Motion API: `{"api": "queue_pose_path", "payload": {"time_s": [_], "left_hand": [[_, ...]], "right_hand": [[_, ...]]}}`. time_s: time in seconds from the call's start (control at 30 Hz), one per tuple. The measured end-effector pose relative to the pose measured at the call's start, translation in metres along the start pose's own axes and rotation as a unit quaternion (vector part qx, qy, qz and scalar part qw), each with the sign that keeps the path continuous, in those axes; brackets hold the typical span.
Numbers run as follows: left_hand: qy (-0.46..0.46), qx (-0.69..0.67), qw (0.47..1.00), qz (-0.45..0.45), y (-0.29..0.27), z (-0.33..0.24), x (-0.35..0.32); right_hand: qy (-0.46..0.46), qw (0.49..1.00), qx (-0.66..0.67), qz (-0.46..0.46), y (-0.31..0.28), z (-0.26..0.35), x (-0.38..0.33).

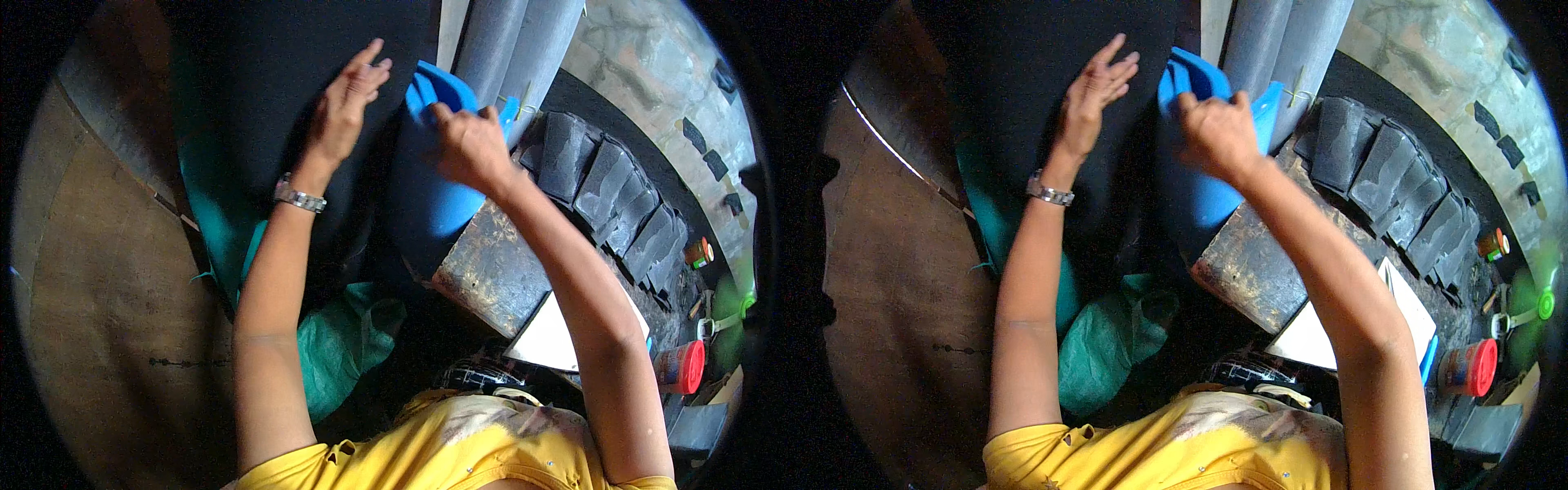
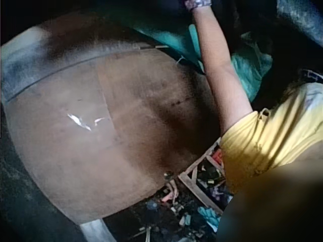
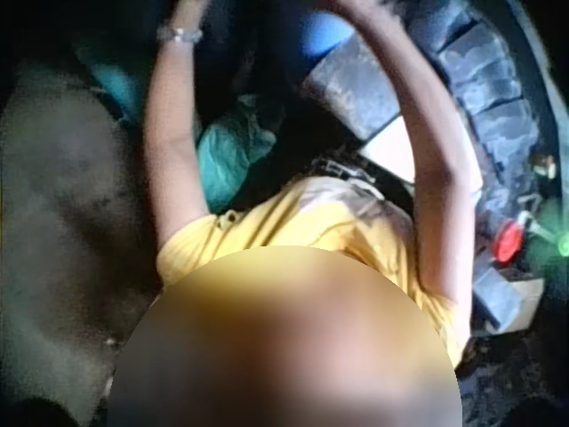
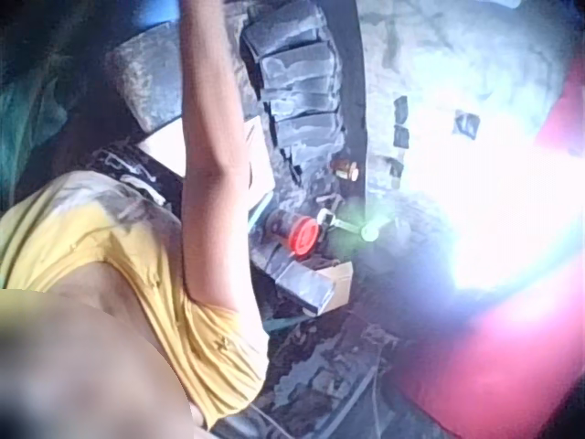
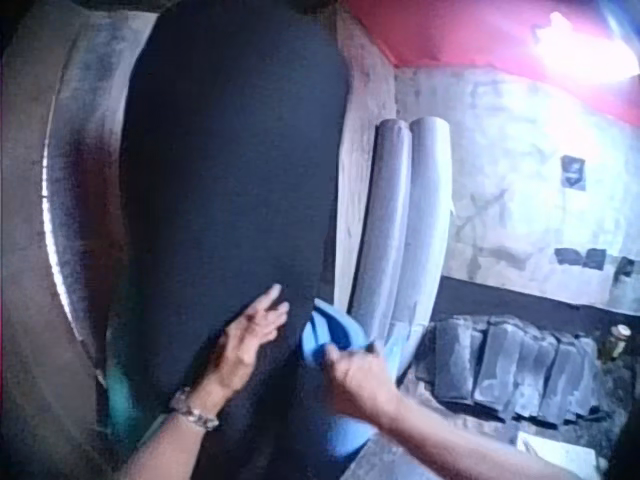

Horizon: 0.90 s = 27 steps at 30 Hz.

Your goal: The person unrolls a blue foam sheet, removes a white tie, and uses scissors to cut a long strip from the sheet. The person holds the foam with one hand and cuts with the other, producing a continuous strip.

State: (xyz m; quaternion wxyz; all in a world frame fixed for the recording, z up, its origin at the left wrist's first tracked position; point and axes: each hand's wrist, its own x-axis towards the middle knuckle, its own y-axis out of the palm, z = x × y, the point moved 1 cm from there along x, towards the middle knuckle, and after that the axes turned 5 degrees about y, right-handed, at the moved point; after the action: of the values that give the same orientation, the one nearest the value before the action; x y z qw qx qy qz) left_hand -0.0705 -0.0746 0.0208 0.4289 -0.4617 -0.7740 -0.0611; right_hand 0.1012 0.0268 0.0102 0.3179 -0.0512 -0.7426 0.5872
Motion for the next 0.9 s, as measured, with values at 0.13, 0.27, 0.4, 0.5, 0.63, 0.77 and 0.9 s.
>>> {"api": "queue_pose_path", "payload": {"time_s": [0.13,0.27,0.4,0.5,0.63,0.77,0.9], "left_hand": [[-0.079,-0.101,0.991,0.039,-0.031,0.003,0.010],[-0.097,-0.119,0.987,0.057,-0.031,0.013,0.022],[-0.148,-0.218,0.963,0.050,-0.035,0.018,0.029],[-0.156,-0.247,0.954,0.069,-0.040,0.019,0.028],[-0.209,-0.356,0.907,0.079,-0.048,0.031,0.028],[-0.182,-0.435,0.859,0.197,-0.064,0.048,0.041],[-0.108,-0.293,0.916,0.252,-0.080,0.058,0.018]], "right_hand": [[-0.059,0.987,0.116,-0.096,-0.023,0.049,-0.044],[-0.106,0.967,0.185,-0.140,-0.061,0.061,-0.087],[-0.128,0.946,0.246,-0.167,-0.091,0.052,-0.108],[-0.127,0.922,0.300,-0.208,-0.102,0.045,-0.107],[-0.190,0.900,0.319,-0.229,-0.117,0.049,-0.104],[-0.245,0.874,0.343,-0.243,-0.136,0.063,-0.101],[-0.215,0.887,0.347,-0.217,-0.148,0.056,-0.094]]}}
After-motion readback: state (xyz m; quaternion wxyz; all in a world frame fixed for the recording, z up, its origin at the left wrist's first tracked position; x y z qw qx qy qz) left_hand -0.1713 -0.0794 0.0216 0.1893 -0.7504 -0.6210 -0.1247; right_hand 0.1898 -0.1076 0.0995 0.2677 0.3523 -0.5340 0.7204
